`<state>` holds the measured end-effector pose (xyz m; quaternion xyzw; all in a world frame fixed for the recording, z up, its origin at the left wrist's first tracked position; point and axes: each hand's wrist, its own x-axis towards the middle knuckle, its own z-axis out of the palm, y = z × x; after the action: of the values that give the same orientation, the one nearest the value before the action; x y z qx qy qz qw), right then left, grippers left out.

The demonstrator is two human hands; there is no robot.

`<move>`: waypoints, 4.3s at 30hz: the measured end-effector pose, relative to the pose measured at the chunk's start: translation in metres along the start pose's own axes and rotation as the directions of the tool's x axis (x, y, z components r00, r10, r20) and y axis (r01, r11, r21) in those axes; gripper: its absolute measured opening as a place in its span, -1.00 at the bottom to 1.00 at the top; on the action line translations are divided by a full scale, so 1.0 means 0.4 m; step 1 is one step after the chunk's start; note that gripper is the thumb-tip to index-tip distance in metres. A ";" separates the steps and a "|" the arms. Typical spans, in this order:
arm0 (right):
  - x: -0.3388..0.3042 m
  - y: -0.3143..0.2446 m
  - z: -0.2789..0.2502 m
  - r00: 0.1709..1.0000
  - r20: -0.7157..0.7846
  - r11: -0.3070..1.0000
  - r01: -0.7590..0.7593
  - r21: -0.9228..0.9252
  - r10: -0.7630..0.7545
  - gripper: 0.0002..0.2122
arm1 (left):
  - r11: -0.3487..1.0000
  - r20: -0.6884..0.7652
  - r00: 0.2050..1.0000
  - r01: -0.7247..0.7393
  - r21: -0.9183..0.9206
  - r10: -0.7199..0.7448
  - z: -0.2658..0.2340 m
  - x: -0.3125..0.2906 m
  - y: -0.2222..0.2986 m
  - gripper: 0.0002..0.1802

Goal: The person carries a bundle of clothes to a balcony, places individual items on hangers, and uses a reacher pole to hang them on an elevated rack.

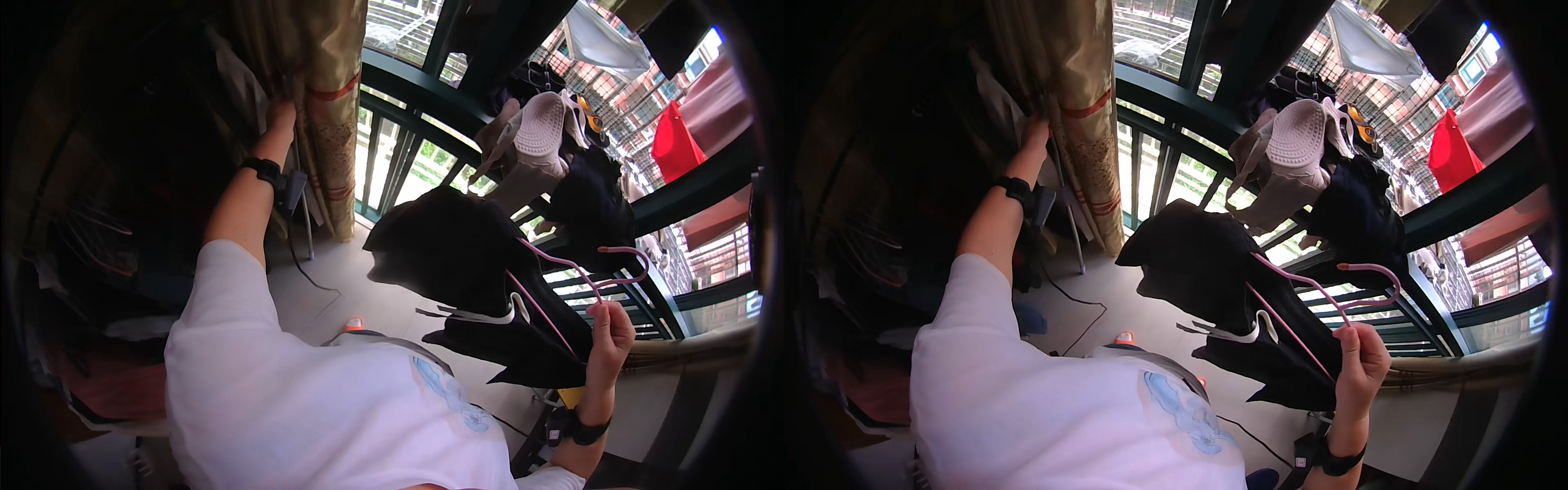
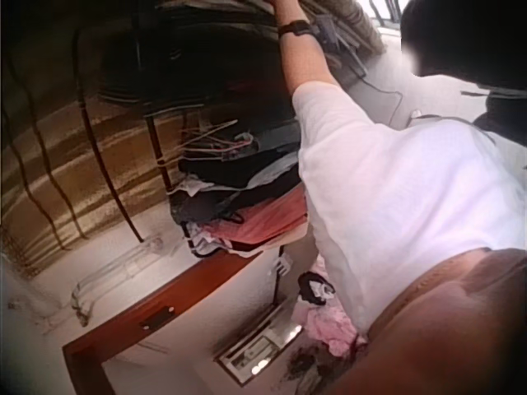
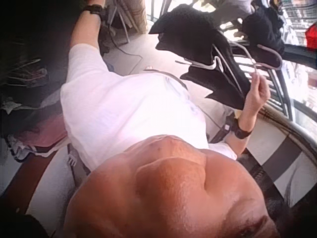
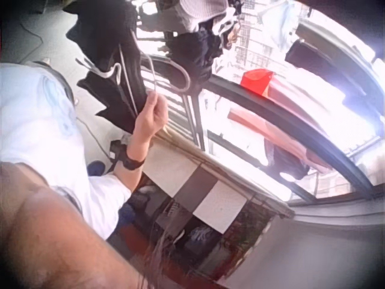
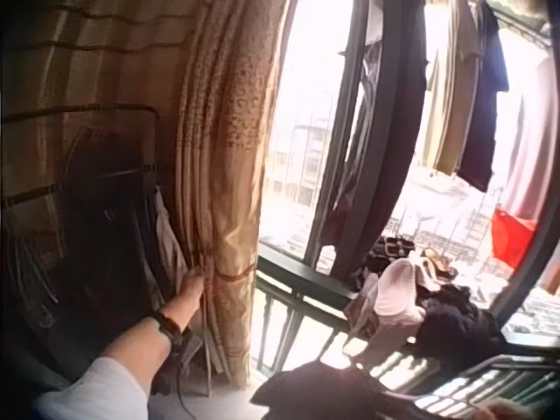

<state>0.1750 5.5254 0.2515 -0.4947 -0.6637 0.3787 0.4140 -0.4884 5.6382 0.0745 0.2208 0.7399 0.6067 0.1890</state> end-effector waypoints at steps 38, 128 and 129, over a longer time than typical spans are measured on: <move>-0.323 0.183 -0.453 0.976 -0.163 0.969 -0.104 0.225 0.143 -0.80 | 0.817 0.876 -0.209 -0.318 -0.480 0.434 0.540 -1.588 0.284 -0.57; -0.126 0.735 -2.513 0.881 -0.423 0.827 0.391 0.403 -0.210 -0.61 | 0.937 0.932 -0.098 0.036 -0.347 0.348 1.939 -3.263 0.224 -0.81; -0.105 0.723 -2.528 0.892 -0.387 0.861 0.373 0.344 -0.232 -0.62 | 0.926 0.924 -0.071 0.016 -0.376 0.376 1.954 -3.254 0.234 -0.81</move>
<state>1.2156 5.6435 0.3549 -0.3414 -0.5599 0.3494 0.6692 1.0304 5.5665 0.0313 0.6579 0.2455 0.3727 0.6066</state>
